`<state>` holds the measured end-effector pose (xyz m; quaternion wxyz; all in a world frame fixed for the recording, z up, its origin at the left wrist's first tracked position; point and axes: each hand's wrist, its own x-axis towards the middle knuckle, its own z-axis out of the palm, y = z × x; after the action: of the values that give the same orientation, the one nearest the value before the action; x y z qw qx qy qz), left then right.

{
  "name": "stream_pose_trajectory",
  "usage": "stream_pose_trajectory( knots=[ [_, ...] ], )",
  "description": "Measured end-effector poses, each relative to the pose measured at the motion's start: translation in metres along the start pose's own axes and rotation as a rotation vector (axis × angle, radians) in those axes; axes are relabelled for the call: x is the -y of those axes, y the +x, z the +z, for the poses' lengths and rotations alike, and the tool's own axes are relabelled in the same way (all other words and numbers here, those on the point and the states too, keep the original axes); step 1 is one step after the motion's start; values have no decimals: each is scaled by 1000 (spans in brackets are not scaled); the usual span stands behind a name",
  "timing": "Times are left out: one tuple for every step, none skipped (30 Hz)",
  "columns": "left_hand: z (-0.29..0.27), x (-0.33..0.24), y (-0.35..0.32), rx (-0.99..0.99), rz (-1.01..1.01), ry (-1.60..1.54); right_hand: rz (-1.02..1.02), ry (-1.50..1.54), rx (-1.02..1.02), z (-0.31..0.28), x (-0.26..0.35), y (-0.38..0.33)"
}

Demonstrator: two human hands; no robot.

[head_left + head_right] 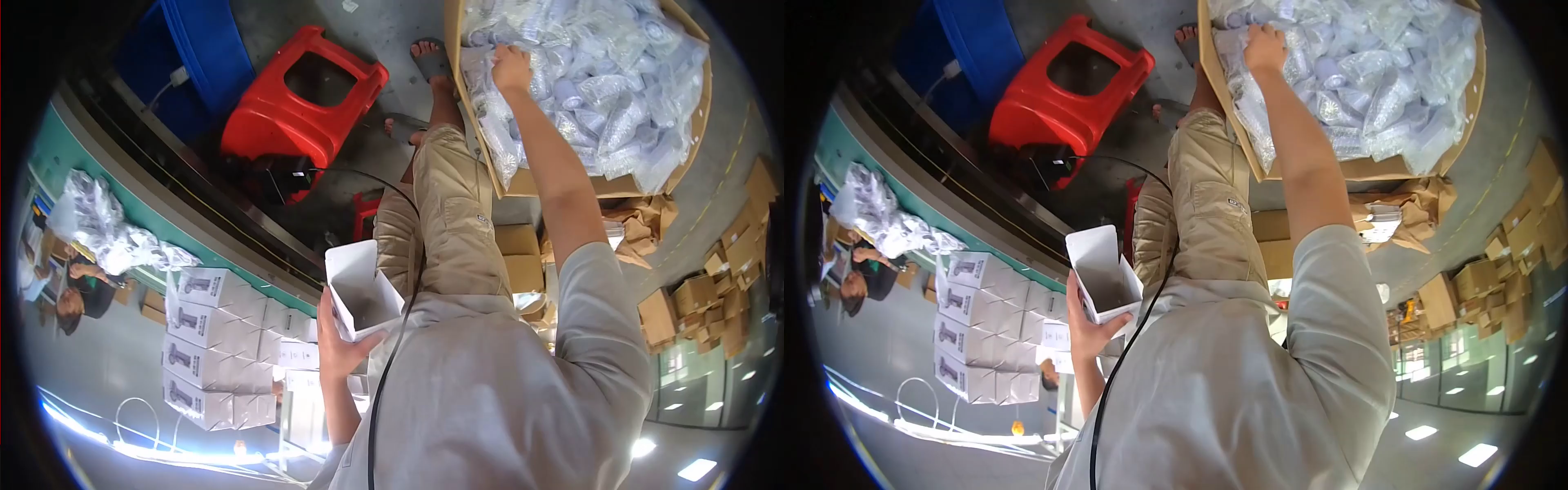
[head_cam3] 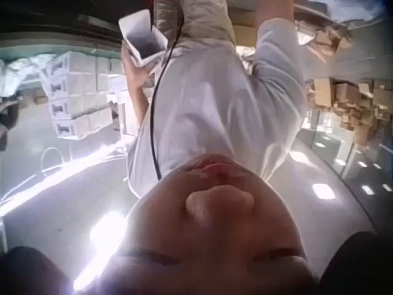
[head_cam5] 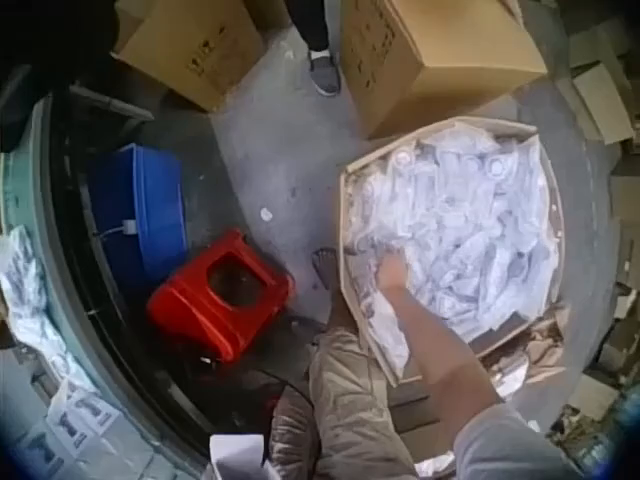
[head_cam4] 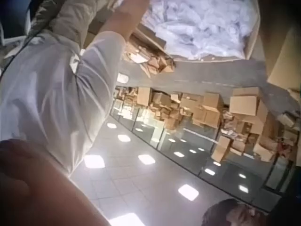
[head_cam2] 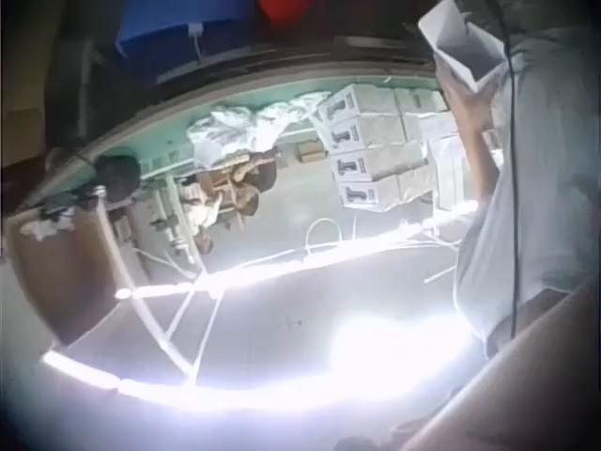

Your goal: The person packs electronic appliances into retail cardboard boxes by hand, first wrapping each appliance in bubble wrap, then placing a user manual inside the box with the wrapped appliance.

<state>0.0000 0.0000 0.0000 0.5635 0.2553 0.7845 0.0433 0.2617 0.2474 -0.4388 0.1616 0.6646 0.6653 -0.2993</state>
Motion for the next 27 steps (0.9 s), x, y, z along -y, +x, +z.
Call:
stream_pose_trajectory(
  knots=[
    [-9,-1,2,-21,13,32,-82,80,-98,11,-7,-6],
    [-3,-7,6,-53,27,46,-182,146,-201,10,-21,-6],
    [3,-14,9,-84,44,57,-284,207,-307,7,-36,-5],
    [1,-21,7,-87,55,66,-280,215,-319,4,-38,-19],
    [-1,-29,3,-101,63,75,-289,420,-358,-4,-36,-39],
    [-2,-36,2,-116,81,82,-300,622,-401,-19,-33,-55],
    [-5,-42,-1,-134,92,88,-311,630,-419,-35,-29,-71],
    [-8,-43,-3,-151,106,88,-184,691,-321,-51,-24,-87],
    [-8,-42,-4,-140,134,56,-59,744,-227,-71,-22,-95],
    [-6,-38,-2,-125,161,24,-73,745,-247,-79,-27,-94],
    [-5,-35,-2,-113,184,-9,-81,795,-295,-86,-32,-94],
    [-3,-32,-2,-122,201,-16,-85,843,-343,-89,-40,-92],
    [-1,-29,2,-114,218,-10,-104,845,-357,-90,-42,-85],
    [1,-25,5,-107,231,-2,-115,896,-351,-89,-43,-77],
    [2,-22,12,-99,244,8,-125,949,-345,-86,-43,-66],
    [3,-19,17,-113,252,7,-134,1003,-333,-82,-42,-55],
    [6,-15,19,-105,232,2,-144,1007,-334,-76,-43,-44],
    [8,-11,19,-95,209,-1,-92,947,-354,-69,-43,-31],
    [10,-7,22,-82,183,-2,-37,886,-373,-61,-43,-17],
    [12,-3,21,-84,171,5,25,826,-380,-51,-40,-9],
    [14,-1,21,-86,147,9,33,832,-368,-42,-39,4],
    [14,3,19,-92,116,16,14,700,-523,-38,-32,19],
    [13,5,16,-94,87,24,-1,562,-675,-33,-27,27],
    [13,10,12,-89,73,36,11,569,-660,-24,-20,30],
    [15,15,10,-108,61,24,66,534,-755,-19,-11,36],
    [16,20,10,-126,50,12,121,496,-850,-12,-2,40],
    [17,20,12,-143,41,-5,174,451,-945,-4,2,43]
  ],
)
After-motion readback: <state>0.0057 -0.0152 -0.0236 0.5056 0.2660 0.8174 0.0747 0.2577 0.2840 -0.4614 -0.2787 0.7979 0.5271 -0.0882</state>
